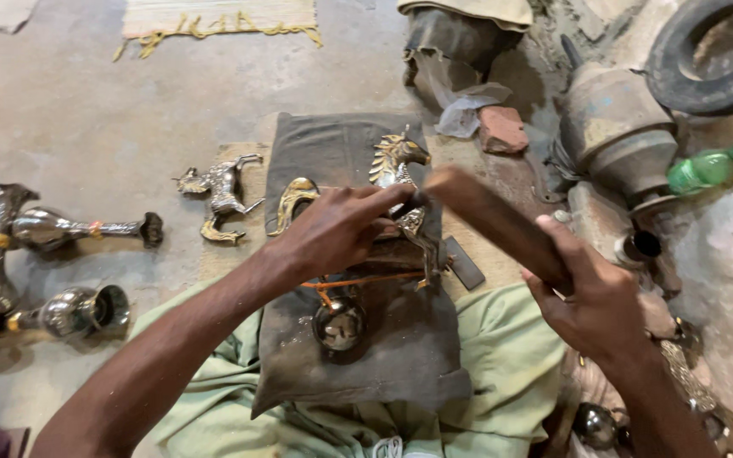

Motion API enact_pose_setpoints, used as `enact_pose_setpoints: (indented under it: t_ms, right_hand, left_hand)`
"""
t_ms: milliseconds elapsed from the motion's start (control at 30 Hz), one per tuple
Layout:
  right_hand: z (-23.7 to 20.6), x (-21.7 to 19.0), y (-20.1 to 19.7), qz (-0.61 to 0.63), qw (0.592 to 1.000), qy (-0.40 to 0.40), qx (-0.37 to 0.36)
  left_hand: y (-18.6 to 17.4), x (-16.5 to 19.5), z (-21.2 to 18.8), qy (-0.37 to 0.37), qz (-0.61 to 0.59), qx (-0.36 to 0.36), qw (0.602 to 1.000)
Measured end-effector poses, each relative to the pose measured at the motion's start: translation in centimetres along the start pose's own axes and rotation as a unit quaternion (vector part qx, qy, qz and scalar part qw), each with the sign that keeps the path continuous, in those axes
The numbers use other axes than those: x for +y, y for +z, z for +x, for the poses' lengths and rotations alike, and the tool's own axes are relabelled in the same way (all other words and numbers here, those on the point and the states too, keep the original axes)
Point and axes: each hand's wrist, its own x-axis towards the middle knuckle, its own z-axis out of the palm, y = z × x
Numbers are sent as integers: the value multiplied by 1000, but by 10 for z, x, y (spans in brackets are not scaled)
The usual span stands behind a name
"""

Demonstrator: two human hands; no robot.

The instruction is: The person sits on the floor holding a punch against a brass horse figurine resting on a cushion and strikes the punch with a wooden mallet to chase the metal surface. They reposition the punch and rotate the figurine to work different areas, then lift and set the figurine aside.

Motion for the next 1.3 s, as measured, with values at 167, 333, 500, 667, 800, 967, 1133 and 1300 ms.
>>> enact_pose_setpoints:
  t_ms: [167, 333, 500, 667, 800, 967, 1133, 1300]
  right_hand:
    - [4, 3, -2, -101, 993, -37, -39]
    - [10, 2, 3, -40, 998, -40, -28]
    - [11, -1, 0, 36, 998, -53, 0]
    - [15, -9, 0, 131, 991, 15, 4]
    - [17, -16, 0, -25, 997, -59, -39]
    - [19, -21, 2, -56, 994, -59, -75]
    - [20, -24, 5, 5, 998, -55, -42]
    - [24, -30, 8, 64, 994, -88, 3]
  left_hand:
    - [-1, -4, 3, 10, -9, -5, 1000]
    - [-2, -5, 3, -21, -22, -23, 999]
    - [-5, -9, 1, -38, -4, -42, 998]
    - [-9, -14, -3, -2, -14, -24, 1000]
    - [-14, -15, -7, -25, -14, -35, 999]
    - [-19, -16, -11, -33, 3, -53, 998]
    - [-21, -20, -16, -10, -11, -30, 999]
    - [-26, -28, -19, 2, -7, -41, 999]
